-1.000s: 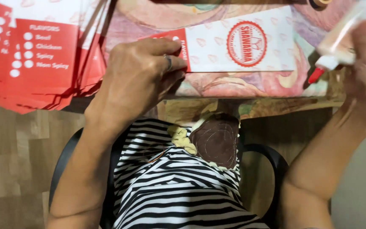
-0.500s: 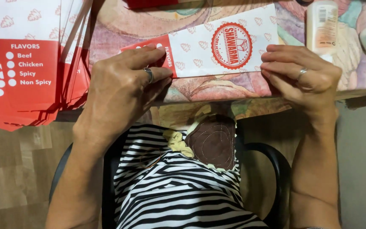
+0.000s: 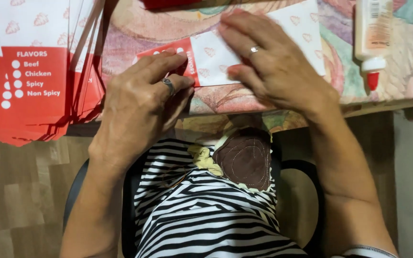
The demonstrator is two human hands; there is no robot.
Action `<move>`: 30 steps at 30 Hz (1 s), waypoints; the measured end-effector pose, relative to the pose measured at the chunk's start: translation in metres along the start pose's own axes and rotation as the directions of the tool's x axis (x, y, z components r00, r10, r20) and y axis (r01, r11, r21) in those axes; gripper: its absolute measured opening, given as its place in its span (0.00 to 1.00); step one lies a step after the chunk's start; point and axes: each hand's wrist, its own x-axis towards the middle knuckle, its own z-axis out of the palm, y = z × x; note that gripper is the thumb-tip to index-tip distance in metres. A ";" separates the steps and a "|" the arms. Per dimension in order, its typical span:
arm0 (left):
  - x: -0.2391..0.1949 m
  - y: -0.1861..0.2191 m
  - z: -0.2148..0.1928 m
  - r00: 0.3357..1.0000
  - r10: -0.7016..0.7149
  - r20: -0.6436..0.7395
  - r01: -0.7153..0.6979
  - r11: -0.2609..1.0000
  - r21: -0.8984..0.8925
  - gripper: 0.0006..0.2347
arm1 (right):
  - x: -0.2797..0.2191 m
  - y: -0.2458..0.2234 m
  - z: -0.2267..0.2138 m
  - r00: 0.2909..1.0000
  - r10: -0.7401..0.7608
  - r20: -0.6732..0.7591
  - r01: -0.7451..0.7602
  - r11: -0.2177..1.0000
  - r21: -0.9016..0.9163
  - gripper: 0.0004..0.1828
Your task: Folding and gluing paper shawarma wrappers to assemble packaging sleeves.
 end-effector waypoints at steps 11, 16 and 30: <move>0.018 0.036 0.064 0.867 -0.477 -0.146 0.474 0.879 -0.059 0.16 | -0.041 0.017 -0.024 0.830 0.491 0.266 -0.393 0.852 -0.344 0.51; 0.049 0.064 0.107 0.917 -0.342 0.203 0.271 0.911 0.312 0.28 | -0.046 0.020 -0.021 0.841 0.477 0.256 -0.388 0.861 -0.329 0.51; 0.020 0.047 0.030 0.561 -0.792 0.241 0.537 0.570 0.623 0.59 | -0.028 0.011 -0.037 0.745 0.610 0.268 -0.553 0.791 -0.263 0.63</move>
